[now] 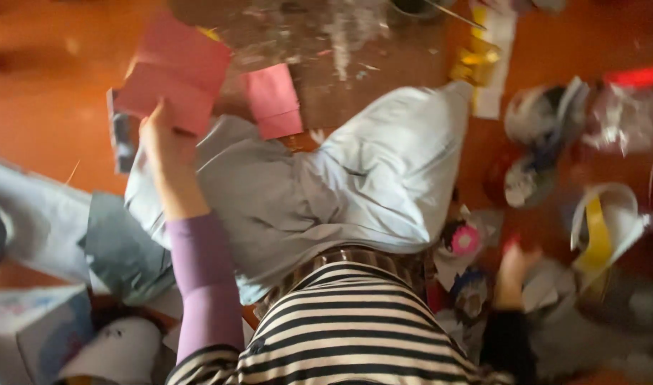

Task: Cutting red paper sheets into smaller, specific shapes using scissors.

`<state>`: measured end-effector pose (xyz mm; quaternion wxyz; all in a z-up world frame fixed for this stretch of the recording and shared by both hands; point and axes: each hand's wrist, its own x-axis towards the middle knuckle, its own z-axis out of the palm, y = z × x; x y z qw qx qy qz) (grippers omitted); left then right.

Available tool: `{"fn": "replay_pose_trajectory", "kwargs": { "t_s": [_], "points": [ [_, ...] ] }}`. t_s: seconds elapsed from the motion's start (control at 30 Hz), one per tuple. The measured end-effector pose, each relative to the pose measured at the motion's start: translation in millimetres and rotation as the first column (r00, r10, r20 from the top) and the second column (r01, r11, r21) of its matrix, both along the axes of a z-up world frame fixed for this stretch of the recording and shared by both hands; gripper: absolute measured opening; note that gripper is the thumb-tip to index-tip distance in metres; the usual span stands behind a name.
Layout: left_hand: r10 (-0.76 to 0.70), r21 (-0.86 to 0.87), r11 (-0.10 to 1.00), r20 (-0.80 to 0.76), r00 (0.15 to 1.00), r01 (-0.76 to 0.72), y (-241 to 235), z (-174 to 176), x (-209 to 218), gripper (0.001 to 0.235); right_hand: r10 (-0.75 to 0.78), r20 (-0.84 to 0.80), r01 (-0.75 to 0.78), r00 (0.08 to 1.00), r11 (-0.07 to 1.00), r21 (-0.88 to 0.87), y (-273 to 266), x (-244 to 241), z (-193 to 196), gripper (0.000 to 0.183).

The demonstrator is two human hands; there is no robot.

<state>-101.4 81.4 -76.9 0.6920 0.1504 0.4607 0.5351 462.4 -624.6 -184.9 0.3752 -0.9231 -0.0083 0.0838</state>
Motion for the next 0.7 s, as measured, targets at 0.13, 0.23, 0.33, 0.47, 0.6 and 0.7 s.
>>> {"fn": "replay_pose_trajectory", "kwargs": {
  "t_s": [0.13, 0.23, 0.33, 0.47, 0.6, 0.7],
  "points": [
    [0.082, 0.007, 0.996, 0.103, 0.991, -0.084, -6, 2, 4, 0.041, -0.008, -0.276, 0.123, 0.961, 0.907, 0.402, 102, -92, 109, 0.016],
    [0.081, 0.029, 0.996, 0.172, 0.982, -0.087, -10, 6, 15, 0.042, 0.102, -0.316, 0.103, 0.943, 0.816, 0.569, 240, -163, 202, 0.020],
    [0.009, 0.030, 0.999, 0.221, 0.975, -0.016, -12, 20, 23, 0.045, 0.431, -0.239, -0.150, 0.870, 0.694, 0.705, 331, -201, 239, 0.025],
    [-0.056, -0.011, 0.998, 0.249, 0.967, 0.060, -16, 40, 27, 0.044, 0.822, -0.394, -0.477, 0.411, 0.562, 0.676, 392, -230, 219, 0.028],
    [-0.049, 0.025, 0.999, 0.339, 0.939, 0.043, -20, 51, 25, 0.037, 0.850, -0.524, -0.626, 0.041, 0.431, 0.650, 447, -279, 202, 0.039],
    [-0.059, 0.041, 0.998, 0.300, 0.952, 0.049, -22, 48, 28, 0.032, 0.932, -0.342, -0.779, -0.122, 0.124, 0.615, 474, -288, 172, 0.054]
  ]
}}
